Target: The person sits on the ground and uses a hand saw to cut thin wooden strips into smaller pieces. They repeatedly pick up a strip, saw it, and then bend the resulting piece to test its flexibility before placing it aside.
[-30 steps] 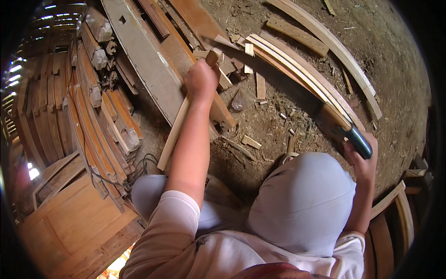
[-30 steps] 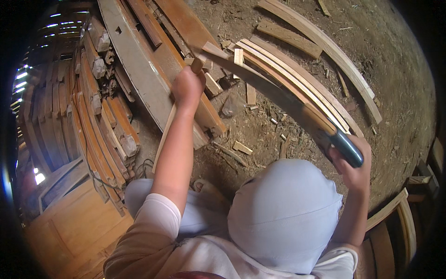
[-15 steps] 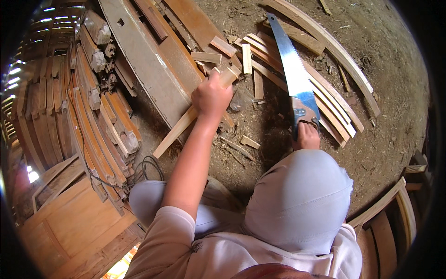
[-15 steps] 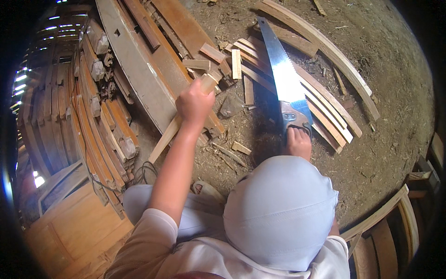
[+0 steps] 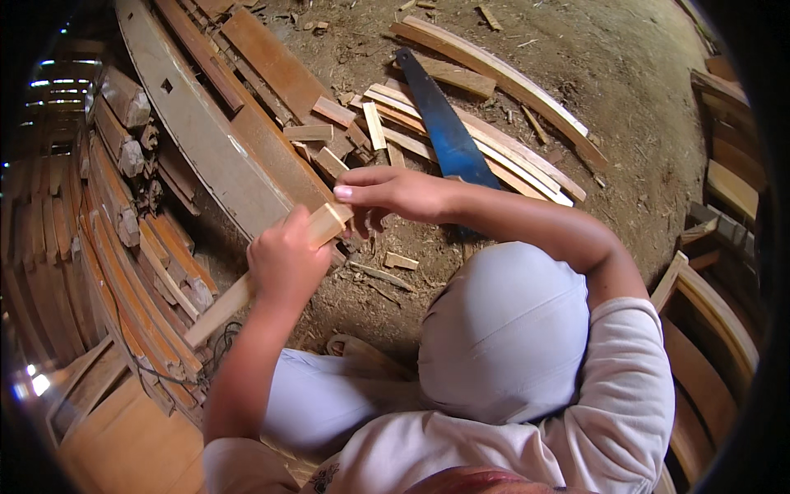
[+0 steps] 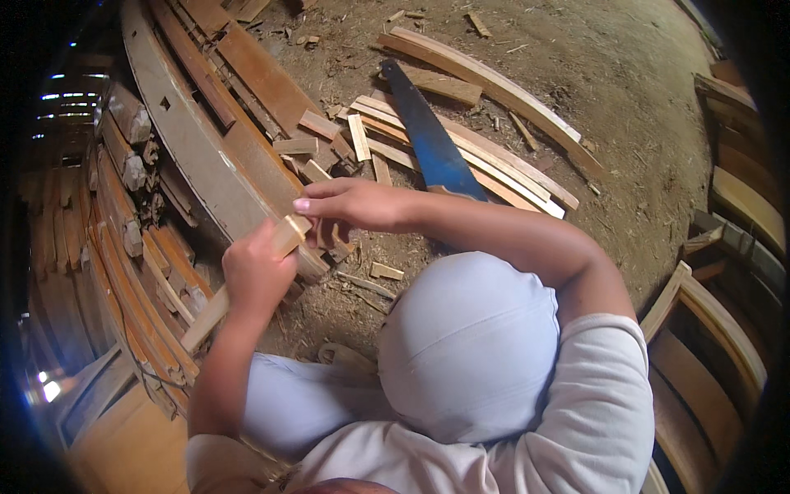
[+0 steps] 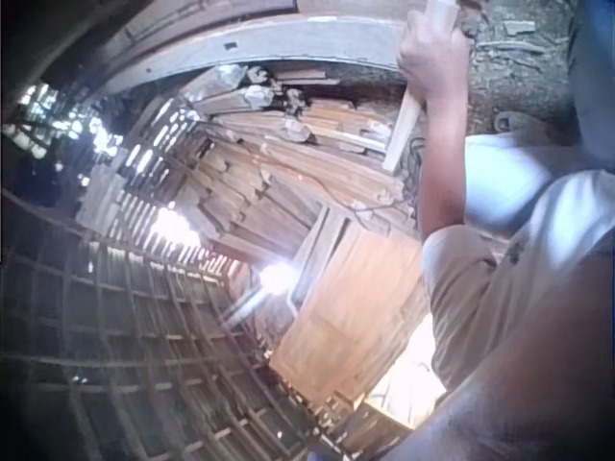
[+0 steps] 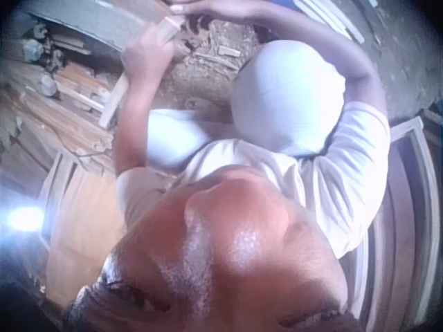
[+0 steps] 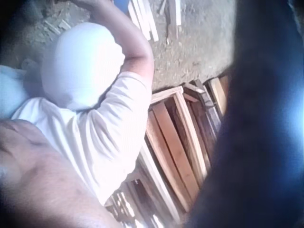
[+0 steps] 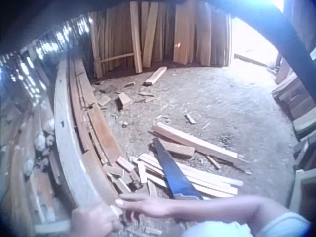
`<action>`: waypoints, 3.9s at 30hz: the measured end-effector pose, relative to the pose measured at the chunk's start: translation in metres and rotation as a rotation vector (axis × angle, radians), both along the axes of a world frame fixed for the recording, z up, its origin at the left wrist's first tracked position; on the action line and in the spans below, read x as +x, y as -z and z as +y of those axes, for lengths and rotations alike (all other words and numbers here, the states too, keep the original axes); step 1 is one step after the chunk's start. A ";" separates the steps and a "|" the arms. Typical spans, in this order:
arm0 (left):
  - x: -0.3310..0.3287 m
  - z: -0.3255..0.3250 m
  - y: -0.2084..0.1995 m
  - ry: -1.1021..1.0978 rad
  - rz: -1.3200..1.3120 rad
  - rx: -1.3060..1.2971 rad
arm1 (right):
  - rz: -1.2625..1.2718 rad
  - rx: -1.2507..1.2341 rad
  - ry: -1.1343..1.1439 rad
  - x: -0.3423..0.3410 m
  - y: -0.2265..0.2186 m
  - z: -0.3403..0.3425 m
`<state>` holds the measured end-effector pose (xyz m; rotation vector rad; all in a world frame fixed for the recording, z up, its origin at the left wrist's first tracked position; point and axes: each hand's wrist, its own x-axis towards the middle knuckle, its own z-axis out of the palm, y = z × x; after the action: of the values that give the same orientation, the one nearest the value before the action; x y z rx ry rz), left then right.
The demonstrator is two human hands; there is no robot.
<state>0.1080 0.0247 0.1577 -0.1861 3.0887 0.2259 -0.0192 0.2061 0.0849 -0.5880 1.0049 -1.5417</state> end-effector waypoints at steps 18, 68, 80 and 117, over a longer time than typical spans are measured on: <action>-0.003 -0.083 -0.049 0.060 0.623 -0.113 | -0.052 0.208 0.827 -0.049 0.094 0.158; 0.013 -0.124 -0.076 -0.267 0.388 0.233 | 2.164 1.435 0.334 -0.119 -0.119 0.277; 0.031 -0.149 -0.096 -0.284 0.430 0.352 | 2.562 1.221 0.629 -0.154 -0.290 0.085; 0.046 -0.353 -0.028 -0.984 1.092 1.920 | 0.365 0.297 -0.132 0.086 -0.084 -0.171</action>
<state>0.1542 -0.3283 0.1858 -1.5295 1.2227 3.4386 0.0667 0.0353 0.1693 -0.7231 1.4134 -1.1621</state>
